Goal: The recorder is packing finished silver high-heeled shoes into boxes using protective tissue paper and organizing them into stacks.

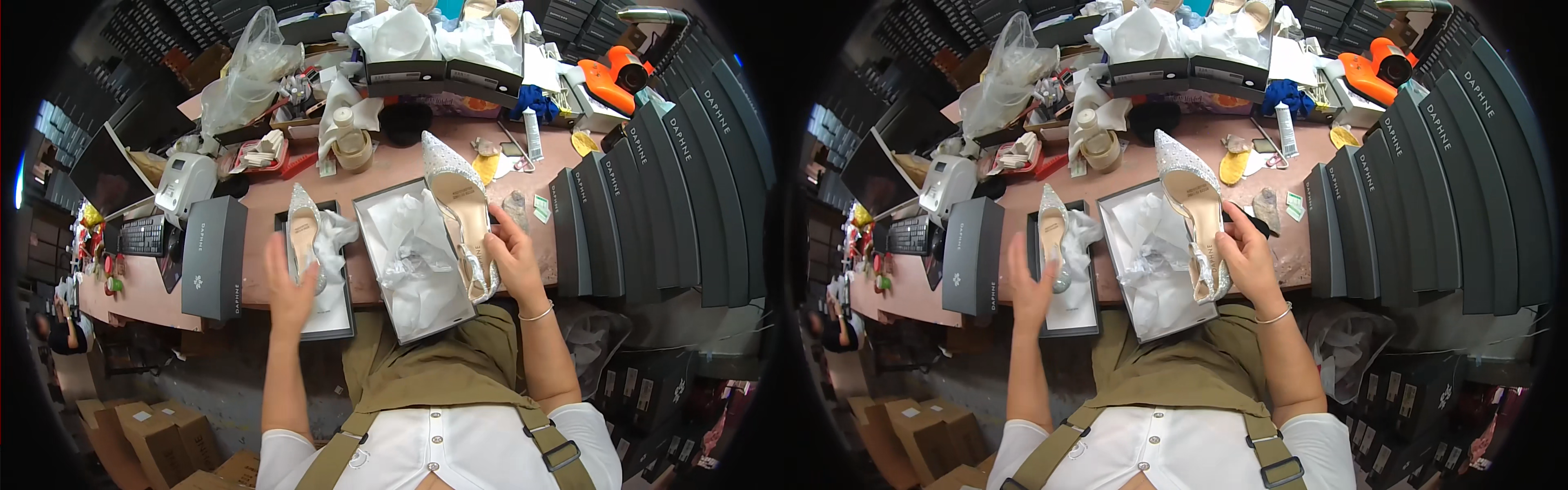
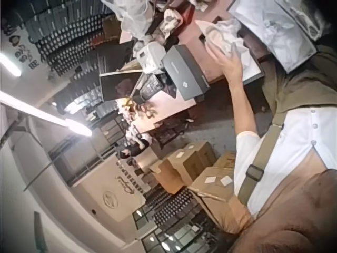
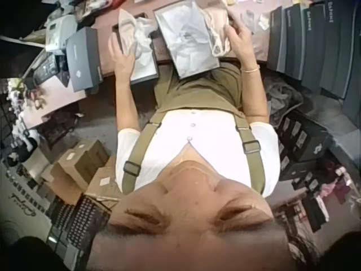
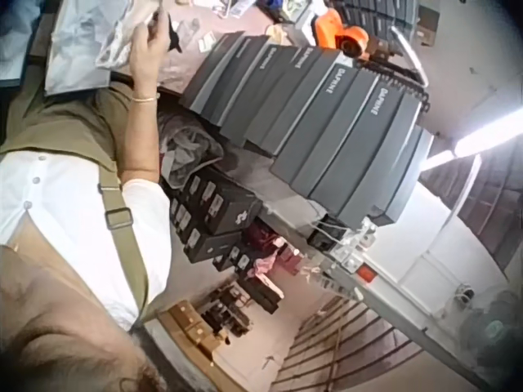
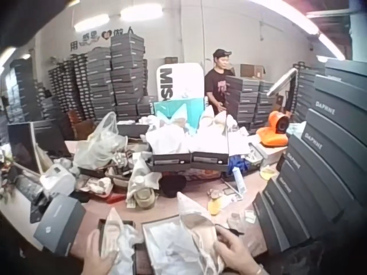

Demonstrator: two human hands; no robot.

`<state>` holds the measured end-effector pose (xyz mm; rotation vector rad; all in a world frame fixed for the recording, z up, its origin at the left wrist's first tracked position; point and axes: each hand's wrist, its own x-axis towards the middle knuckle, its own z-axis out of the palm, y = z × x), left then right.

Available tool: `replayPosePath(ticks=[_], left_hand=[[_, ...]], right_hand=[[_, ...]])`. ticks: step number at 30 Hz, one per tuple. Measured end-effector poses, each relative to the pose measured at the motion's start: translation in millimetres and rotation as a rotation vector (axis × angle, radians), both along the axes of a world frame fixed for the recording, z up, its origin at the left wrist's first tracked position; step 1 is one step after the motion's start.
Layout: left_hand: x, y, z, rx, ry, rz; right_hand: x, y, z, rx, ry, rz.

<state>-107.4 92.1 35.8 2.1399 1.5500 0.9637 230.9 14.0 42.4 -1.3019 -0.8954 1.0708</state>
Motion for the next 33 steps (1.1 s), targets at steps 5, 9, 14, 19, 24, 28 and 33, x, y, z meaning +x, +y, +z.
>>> replayPosePath(ticks=[5, 9, 14, 19, 24, 28, 33], left_hand=[[101.5, -2.7, -39.3, 0.033, 0.584, -0.484], [65.3, 25.9, -4.3, -0.312, -0.020, -0.286], [7.0, 29.6, 69.6, -0.214, -0.696, -0.132], [8.0, -2.5, 85.6, -0.189, -0.390, -0.335], [35.6, -33.3, 97.8, 0.027, -0.067, -0.773], [4.9, -23.0, 83.3, 0.286, -0.393, -0.246], [-10.6, -18.8, 23.7, 0.152, -0.756, 0.078]], right_hand=[[-22.7, 8.3, 0.4, 0.056, 0.145, 0.022], [-35.0, -7.3, 3.4, 0.055, 0.101, 0.017], [-52.8, 0.1, -73.9, 0.042, -0.688, 0.367], [-67.2, 13.0, -5.5, 0.118, -0.042, 0.413], [-59.1, 40.1, 22.2, 0.067, -0.703, 0.847], [-34.0, 10.8, 1.5, -0.037, 0.296, 0.157], [-25.5, -25.3, -31.4, -0.140, 0.374, 0.113]])
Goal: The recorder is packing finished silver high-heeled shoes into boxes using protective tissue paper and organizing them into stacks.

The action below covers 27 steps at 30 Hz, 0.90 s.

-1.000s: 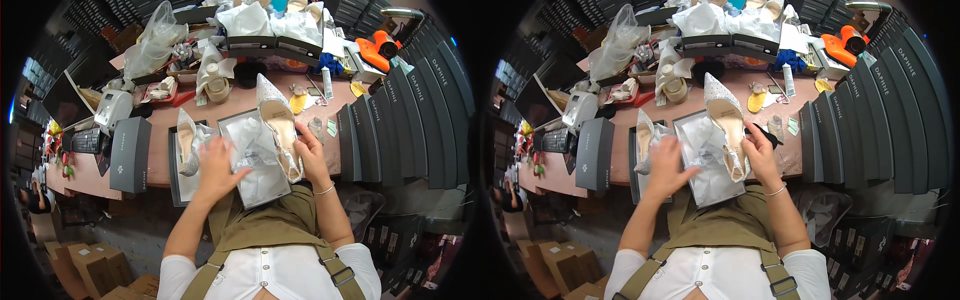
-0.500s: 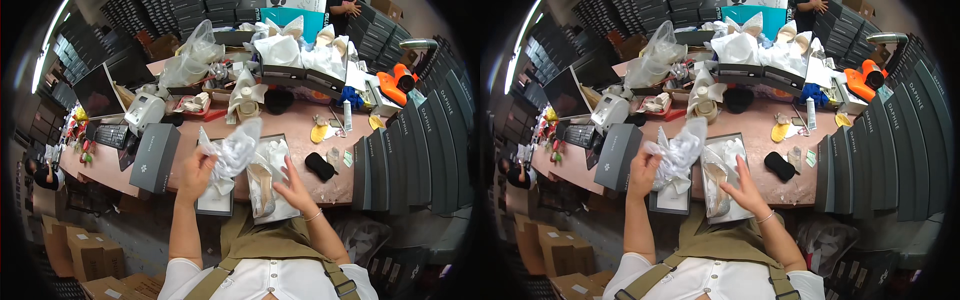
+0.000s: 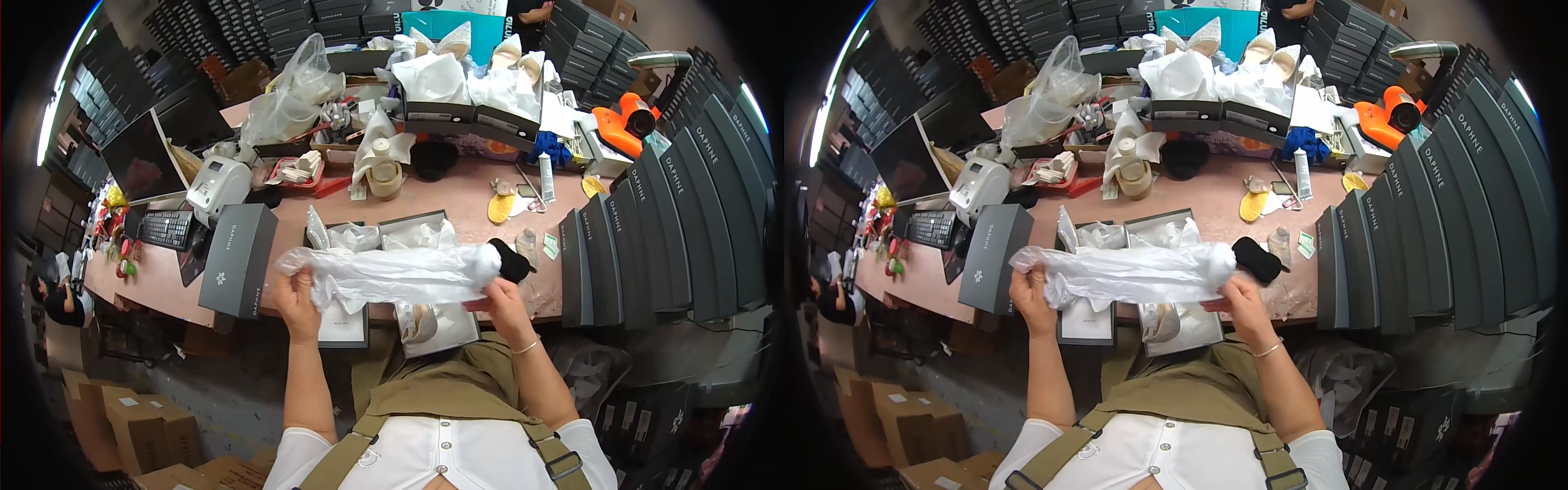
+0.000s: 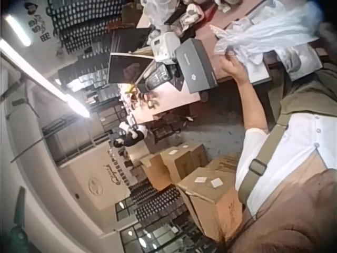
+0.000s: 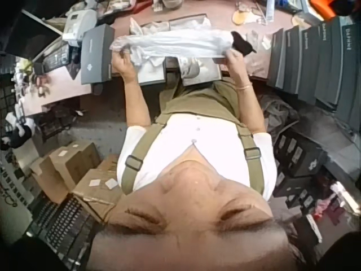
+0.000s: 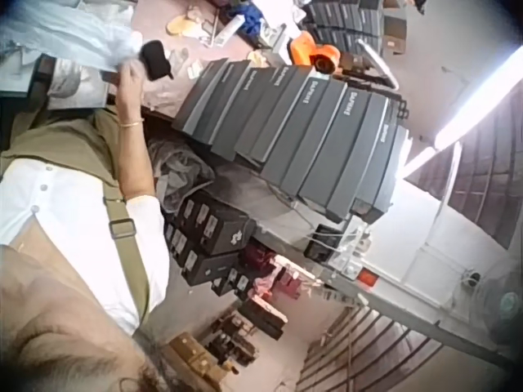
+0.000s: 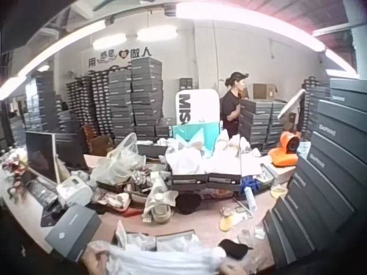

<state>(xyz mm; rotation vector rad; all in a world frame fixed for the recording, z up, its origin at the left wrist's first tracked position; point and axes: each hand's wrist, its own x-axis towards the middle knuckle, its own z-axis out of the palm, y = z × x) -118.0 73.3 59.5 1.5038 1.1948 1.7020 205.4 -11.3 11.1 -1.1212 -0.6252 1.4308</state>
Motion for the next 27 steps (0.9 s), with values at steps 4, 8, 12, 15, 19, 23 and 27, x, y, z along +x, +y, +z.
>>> replayPosePath(ticks=[4, 8, 12, 15, 19, 23, 27], left_hand=[[-13.9, -1.1, 11.1, -0.051, -0.080, -0.188], [4.4, -2.7, 32.8, -0.090, 0.064, -0.613], [19.9, 16.2, 45.6, -0.199, -0.241, -0.711], [35.4, -2.3, 7.7, -0.204, -0.550, -0.617], [112.2, -60.2, -35.4, -0.243, 0.044, -0.508], [114.1, -49.0, -48.0, -0.554, -0.273, -0.456], [87.6, -29.2, -47.8, -0.806, -0.591, -0.394]], right_hand=[[48.9, -13.4, 14.0, 0.090, -0.491, -0.207], [-8.2, 14.3, 110.9, 0.637, -1.072, 0.406], [-39.0, 50.2, 75.1, 0.310, -1.064, 0.704], [-48.6, 36.5, 60.2, 0.436, -1.085, 0.240], [-66.8, 27.3, 43.4, 0.523, -1.135, 0.192], [-48.0, 24.3, 44.8, 0.344, -0.907, 0.268], [-14.6, 21.9, 37.2, 0.264, -0.807, 0.116]])
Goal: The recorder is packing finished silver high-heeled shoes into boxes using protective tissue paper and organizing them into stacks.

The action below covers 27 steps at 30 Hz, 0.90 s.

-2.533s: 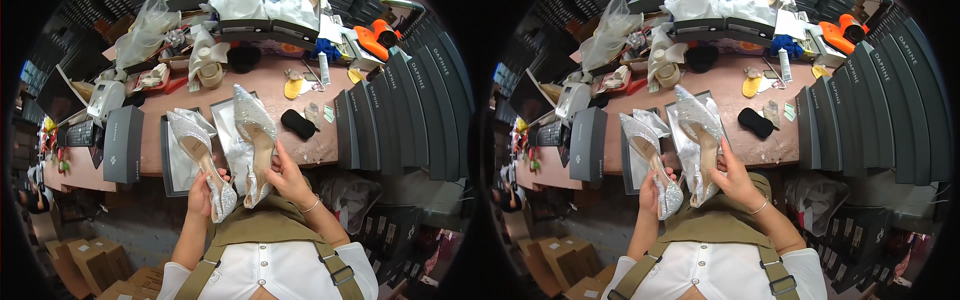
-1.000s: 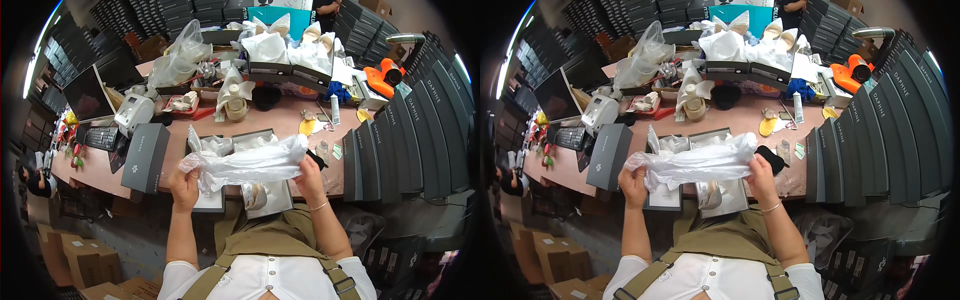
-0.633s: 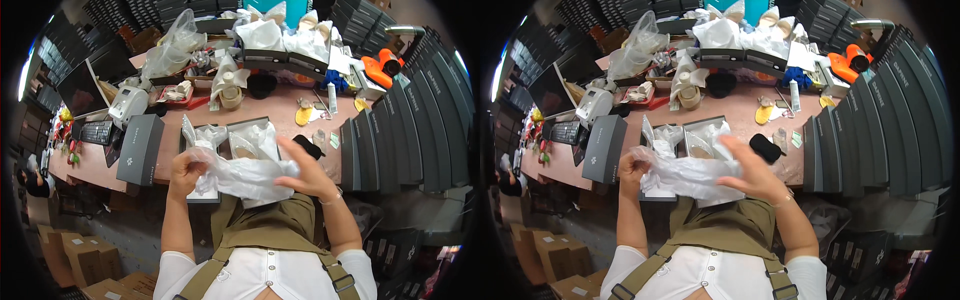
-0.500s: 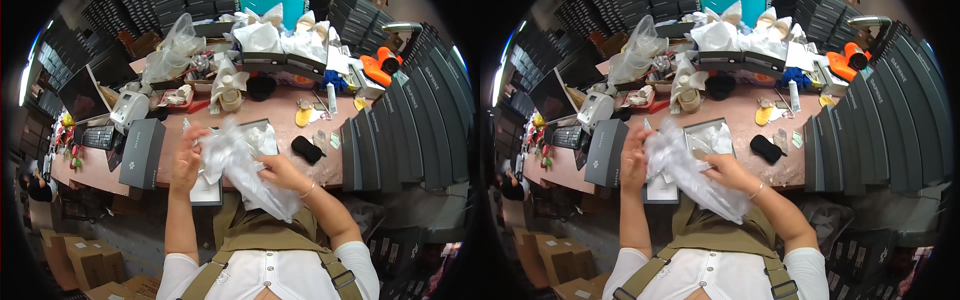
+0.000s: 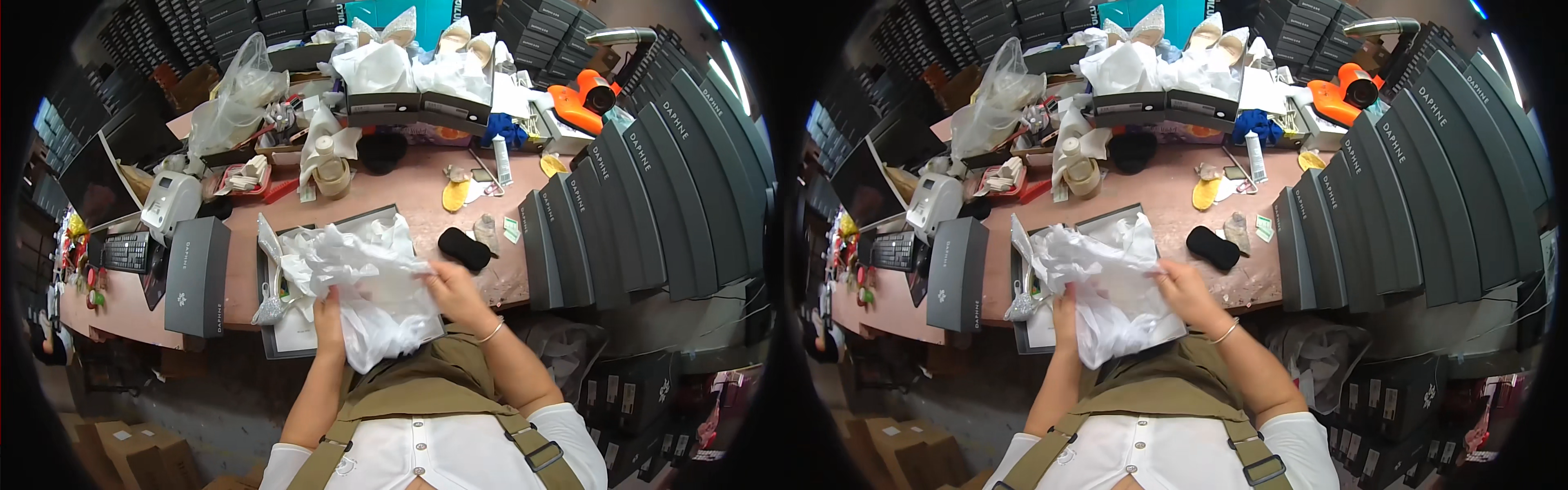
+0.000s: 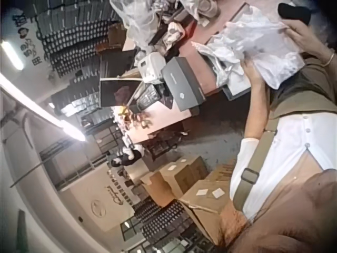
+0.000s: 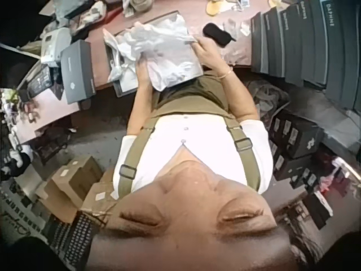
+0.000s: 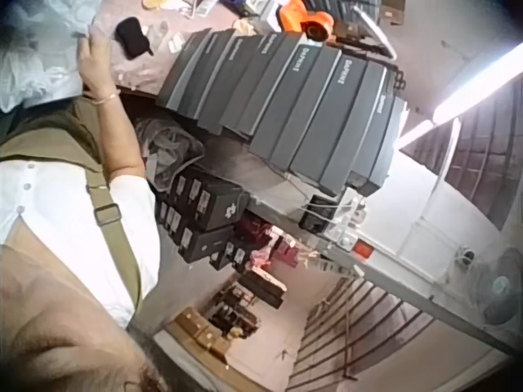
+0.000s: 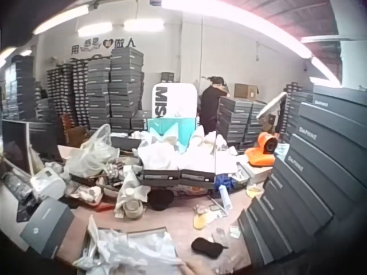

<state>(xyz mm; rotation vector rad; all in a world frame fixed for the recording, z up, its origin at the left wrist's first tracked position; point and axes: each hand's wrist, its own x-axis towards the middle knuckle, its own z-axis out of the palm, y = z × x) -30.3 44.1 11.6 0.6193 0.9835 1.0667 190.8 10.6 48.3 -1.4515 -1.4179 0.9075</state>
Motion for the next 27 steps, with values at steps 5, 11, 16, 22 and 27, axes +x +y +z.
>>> replayPosePath(ticks=[5, 11, 16, 22, 27], left_hand=[[-10.9, 10.5, -21.1, -0.100, -0.299, 0.212], [-36.2, 31.9, -18.6, 0.023, -0.554, 0.513], [-52.7, 39.0, 26.1, 0.234, -0.410, 0.428], [-24.3, 23.2, 28.9, 0.224, -0.472, 0.256], [-28.4, 36.1, 27.0, 0.101, -0.435, 0.439]], right_hand=[[98.9, 27.2, 9.8, 0.007, -0.349, -0.220], [231.6, 71.5, -22.2, -0.003, -1.135, -0.483], [268.5, 89.9, -60.9, -0.219, -1.448, -0.391], [59.7, 76.9, 48.5, 0.291, -0.644, 0.218], [-28.4, 41.3, 44.9, -0.149, -0.323, 0.531]])
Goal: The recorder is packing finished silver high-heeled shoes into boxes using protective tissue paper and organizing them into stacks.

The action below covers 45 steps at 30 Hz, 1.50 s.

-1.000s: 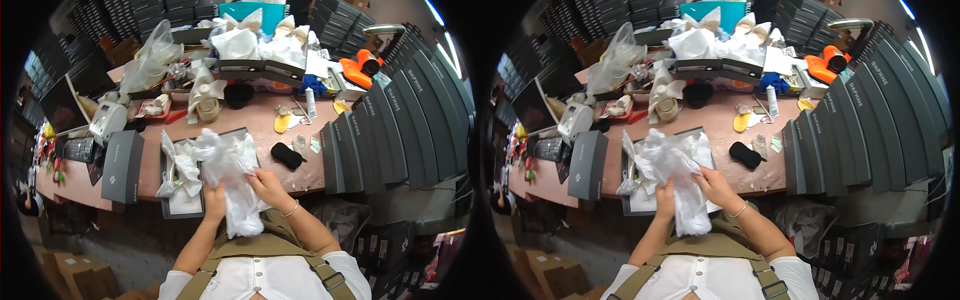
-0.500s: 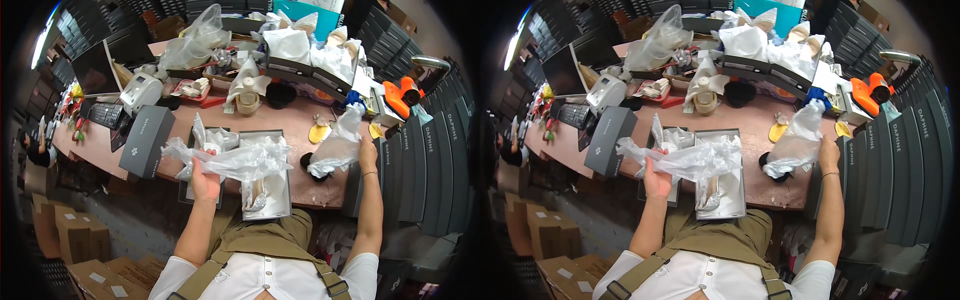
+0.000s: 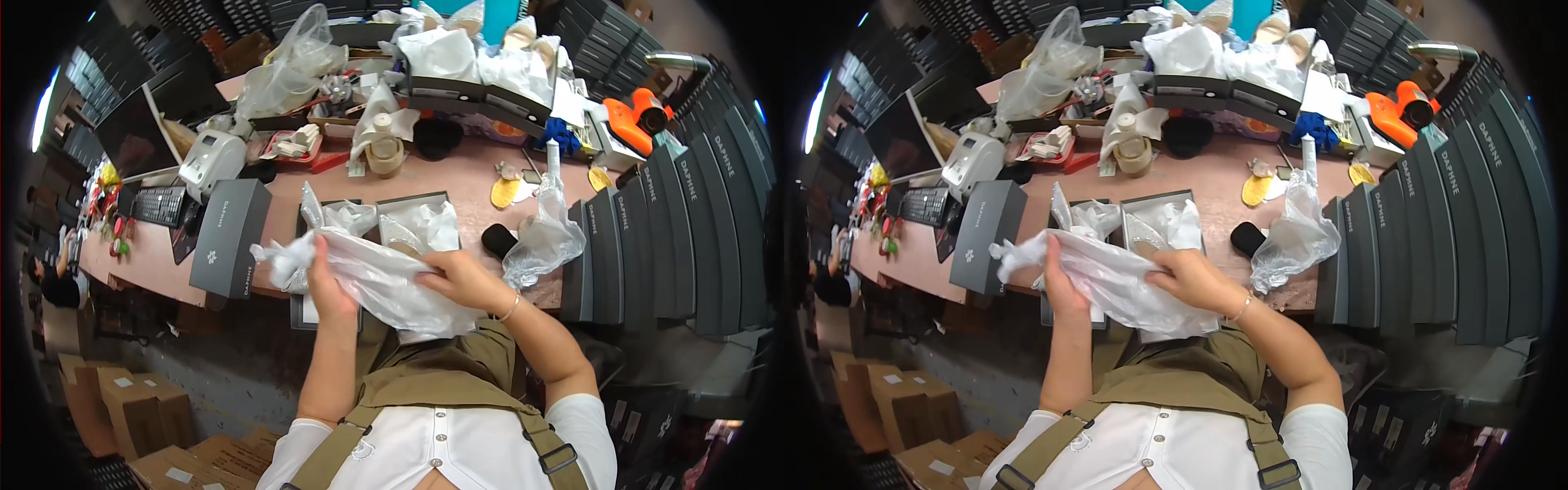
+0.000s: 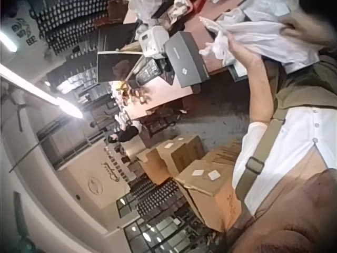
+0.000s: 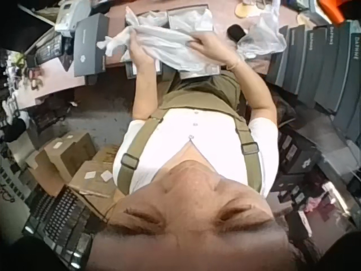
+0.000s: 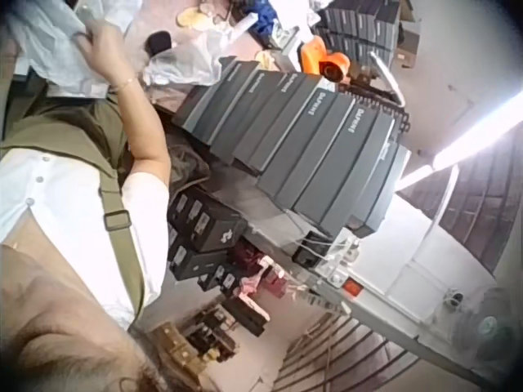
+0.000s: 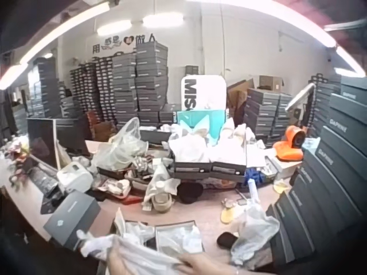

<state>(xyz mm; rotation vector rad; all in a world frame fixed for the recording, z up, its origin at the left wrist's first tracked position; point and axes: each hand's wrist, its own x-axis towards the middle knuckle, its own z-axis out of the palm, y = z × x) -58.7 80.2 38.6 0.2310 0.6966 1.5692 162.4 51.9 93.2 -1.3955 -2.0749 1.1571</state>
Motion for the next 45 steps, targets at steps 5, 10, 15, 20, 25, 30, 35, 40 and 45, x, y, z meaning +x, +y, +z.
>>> replayPosePath(ticks=[5, 10, 15, 20, 25, 30, 35, 40, 45], left_hand=[[-54.2, 8.5, -35.0, -0.127, 0.147, 0.230], [-93.1, -10.1, -55.1, -0.180, -0.059, 0.063], [-110.5, -11.2, -61.4, -0.141, 0.100, 0.202], [-95.5, -8.0, -66.4, 0.067, 0.699, 0.141], [-109.7, -11.4, -52.7, -0.151, 0.474, -0.256], [-117.4, -14.8, -61.8, -0.050, 0.558, -0.323], [-96.0, -11.4, -48.4, -0.095, 0.544, -0.261], [-83.8, -10.1, -42.3, 0.070, 0.460, -0.326], [-80.6, -9.5, -24.8, 0.208, 0.391, -0.388]], right_hand=[[13.4, -28.9, -16.9, 0.247, -0.086, -0.103], [48.9, -43.8, -40.9, 0.296, -0.026, -0.206], [73.8, -69.8, -24.4, -0.004, 0.073, -0.322], [107.0, -81.7, -26.8, 0.089, -0.088, -0.395], [131.5, -89.3, -28.0, -0.023, -0.127, -0.439], [131.4, -96.6, -40.3, 0.260, -0.299, -0.365], [131.4, -101.0, -32.4, 0.163, -0.369, -0.309], [91.3, -81.7, -0.5, 0.185, -0.116, -0.200], [14.1, -37.1, -48.6, 0.225, -0.062, -0.035]])
